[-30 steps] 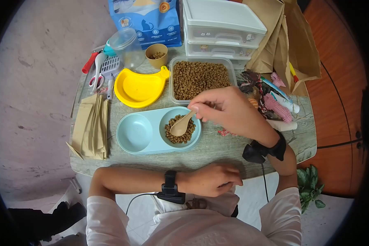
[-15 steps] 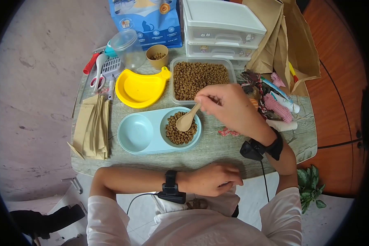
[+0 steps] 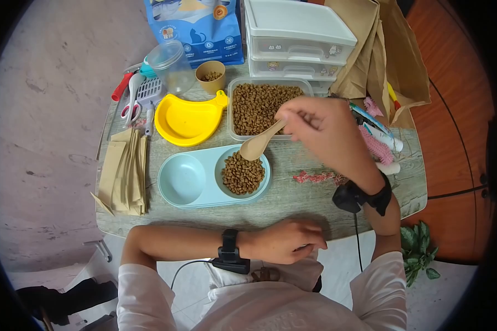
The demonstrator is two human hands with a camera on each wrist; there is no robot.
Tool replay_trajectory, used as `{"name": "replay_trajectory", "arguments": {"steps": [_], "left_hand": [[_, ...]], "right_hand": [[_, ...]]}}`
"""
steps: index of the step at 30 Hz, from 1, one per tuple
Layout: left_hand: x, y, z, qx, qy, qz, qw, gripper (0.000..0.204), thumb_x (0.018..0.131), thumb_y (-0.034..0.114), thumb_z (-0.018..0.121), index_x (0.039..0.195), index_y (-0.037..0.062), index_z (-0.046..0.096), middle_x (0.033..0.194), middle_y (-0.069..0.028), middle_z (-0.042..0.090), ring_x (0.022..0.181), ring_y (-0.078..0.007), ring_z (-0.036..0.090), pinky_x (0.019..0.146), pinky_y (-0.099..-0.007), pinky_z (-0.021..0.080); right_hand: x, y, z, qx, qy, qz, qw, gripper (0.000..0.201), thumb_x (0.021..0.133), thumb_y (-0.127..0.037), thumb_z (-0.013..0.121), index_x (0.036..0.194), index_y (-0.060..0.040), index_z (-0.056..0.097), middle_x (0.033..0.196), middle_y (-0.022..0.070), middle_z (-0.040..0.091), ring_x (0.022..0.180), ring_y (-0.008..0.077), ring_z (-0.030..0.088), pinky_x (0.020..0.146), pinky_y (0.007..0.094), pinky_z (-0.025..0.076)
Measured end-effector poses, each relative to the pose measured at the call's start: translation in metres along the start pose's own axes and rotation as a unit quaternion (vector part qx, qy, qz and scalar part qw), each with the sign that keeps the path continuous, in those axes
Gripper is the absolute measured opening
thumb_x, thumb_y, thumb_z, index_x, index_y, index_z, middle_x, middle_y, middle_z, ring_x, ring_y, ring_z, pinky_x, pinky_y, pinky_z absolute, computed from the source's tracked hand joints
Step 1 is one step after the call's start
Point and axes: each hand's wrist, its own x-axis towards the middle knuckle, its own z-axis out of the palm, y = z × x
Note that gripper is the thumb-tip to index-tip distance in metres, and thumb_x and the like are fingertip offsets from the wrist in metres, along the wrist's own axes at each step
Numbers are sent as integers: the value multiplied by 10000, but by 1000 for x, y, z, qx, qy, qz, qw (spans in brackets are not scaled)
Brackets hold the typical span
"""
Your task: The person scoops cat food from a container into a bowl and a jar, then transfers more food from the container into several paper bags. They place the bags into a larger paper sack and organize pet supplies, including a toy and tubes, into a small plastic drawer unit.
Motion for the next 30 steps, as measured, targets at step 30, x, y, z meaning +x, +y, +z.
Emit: {"name": "replay_trajectory", "arguments": {"steps": [30], "left_hand": [[0,1,-1,3,-9,-4,1000,243,779,-30,521,996,22,617,936,-115,585,895,-300,568,768,-401,477]], "right_hand": [[44,83,-22,100,8,143,985,219,845,-121,550,929,20,695,715,31,678,491,37,428,460,202,353]]}}
